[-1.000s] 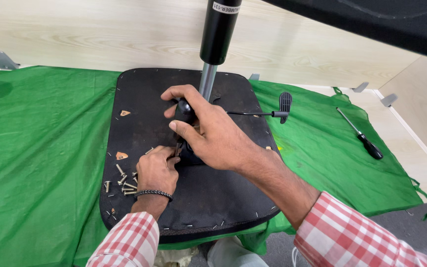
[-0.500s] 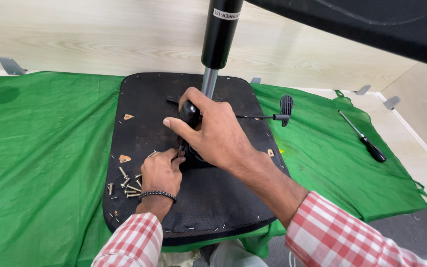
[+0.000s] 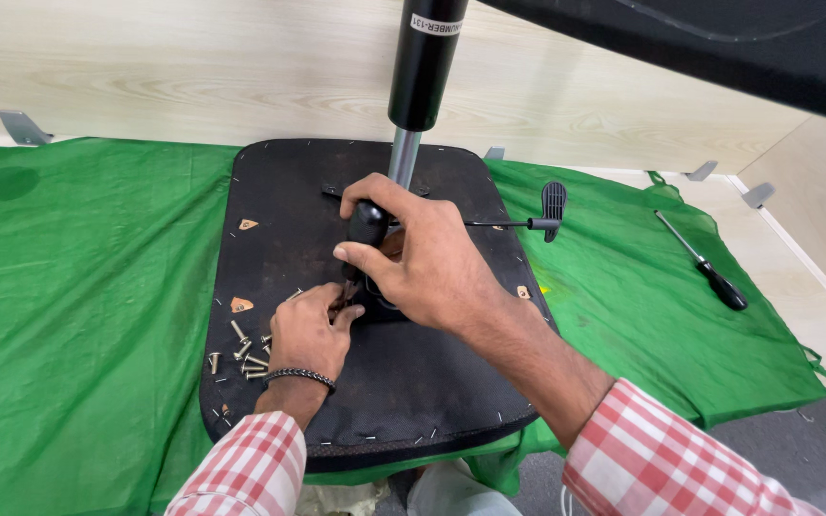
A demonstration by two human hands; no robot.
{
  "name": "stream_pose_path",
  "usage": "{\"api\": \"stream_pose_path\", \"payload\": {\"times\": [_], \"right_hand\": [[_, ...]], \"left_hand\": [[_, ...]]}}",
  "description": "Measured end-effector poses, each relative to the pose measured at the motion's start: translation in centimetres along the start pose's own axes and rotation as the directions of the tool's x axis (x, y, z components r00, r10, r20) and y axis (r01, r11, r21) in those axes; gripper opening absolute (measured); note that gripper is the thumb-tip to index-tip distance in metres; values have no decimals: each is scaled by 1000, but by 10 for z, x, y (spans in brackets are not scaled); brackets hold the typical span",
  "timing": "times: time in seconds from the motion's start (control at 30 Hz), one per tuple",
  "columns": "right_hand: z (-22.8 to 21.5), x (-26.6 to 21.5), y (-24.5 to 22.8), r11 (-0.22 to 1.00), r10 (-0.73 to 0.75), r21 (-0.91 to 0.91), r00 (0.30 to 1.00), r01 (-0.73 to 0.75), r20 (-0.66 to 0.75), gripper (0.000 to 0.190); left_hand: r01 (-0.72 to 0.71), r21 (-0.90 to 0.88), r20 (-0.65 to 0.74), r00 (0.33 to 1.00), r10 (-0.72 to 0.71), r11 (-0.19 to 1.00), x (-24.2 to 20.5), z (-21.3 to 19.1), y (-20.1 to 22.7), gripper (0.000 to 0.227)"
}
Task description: The person unscrews screws from the underside of a chair seat with a screwdriver, then positions the tilt mechanism and gas cylinder onto the seat and begins fastening the mechanism to the seat with screws.
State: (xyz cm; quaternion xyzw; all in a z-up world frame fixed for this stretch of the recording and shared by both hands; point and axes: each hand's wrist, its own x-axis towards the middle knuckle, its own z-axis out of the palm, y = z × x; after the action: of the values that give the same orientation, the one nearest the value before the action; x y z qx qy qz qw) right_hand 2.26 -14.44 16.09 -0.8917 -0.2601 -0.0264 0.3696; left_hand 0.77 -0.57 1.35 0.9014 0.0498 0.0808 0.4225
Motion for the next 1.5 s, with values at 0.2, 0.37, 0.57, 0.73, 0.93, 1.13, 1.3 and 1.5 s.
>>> {"api": "stream_pose_path", "payload": {"times": [0.2, 0.37, 0.57, 0.73, 0.93, 1.13, 1.3, 1.5], "right_hand": [[1, 1, -3, 989, -27, -146, 997, 16, -77, 37], [6, -5, -1, 995, -94, -18, 995, 93, -39, 38], [5, -11, 0, 964, -189, 191, 982, 186, -4, 50], [2, -10, -4, 992, -121, 41, 993, 121, 9, 28], [7, -3, -10, 993, -51, -109, 995, 43, -80, 20], [6, -2, -9, 999, 6, -46, 1000, -6, -6, 23], [5, -5, -4, 967, -171, 201, 984, 157, 52, 43], [9, -5, -8, 987, -66, 153, 996, 57, 57, 33]], "left_hand": [[-221, 102, -264, 934, 241, 970, -7, 10, 0, 18], [-84, 193, -148, 982, 113, 978, 1, 12, -4, 12], [-72, 134, -133, 987, 90, 988, 2, 13, -4, 13], [-71, 107, -113, 990, 83, 992, 0, 10, 2, 12], [6, 21, -100, 995, -4, 1000, -4, 3, 7, 13], [9, 54, -104, 995, -4, 998, -3, 7, 8, 10], [105, 48, -58, 993, -102, 993, -4, 11, 9, 10], [-65, -46, -227, 973, 53, 997, -6, 12, 6, 15]]}}
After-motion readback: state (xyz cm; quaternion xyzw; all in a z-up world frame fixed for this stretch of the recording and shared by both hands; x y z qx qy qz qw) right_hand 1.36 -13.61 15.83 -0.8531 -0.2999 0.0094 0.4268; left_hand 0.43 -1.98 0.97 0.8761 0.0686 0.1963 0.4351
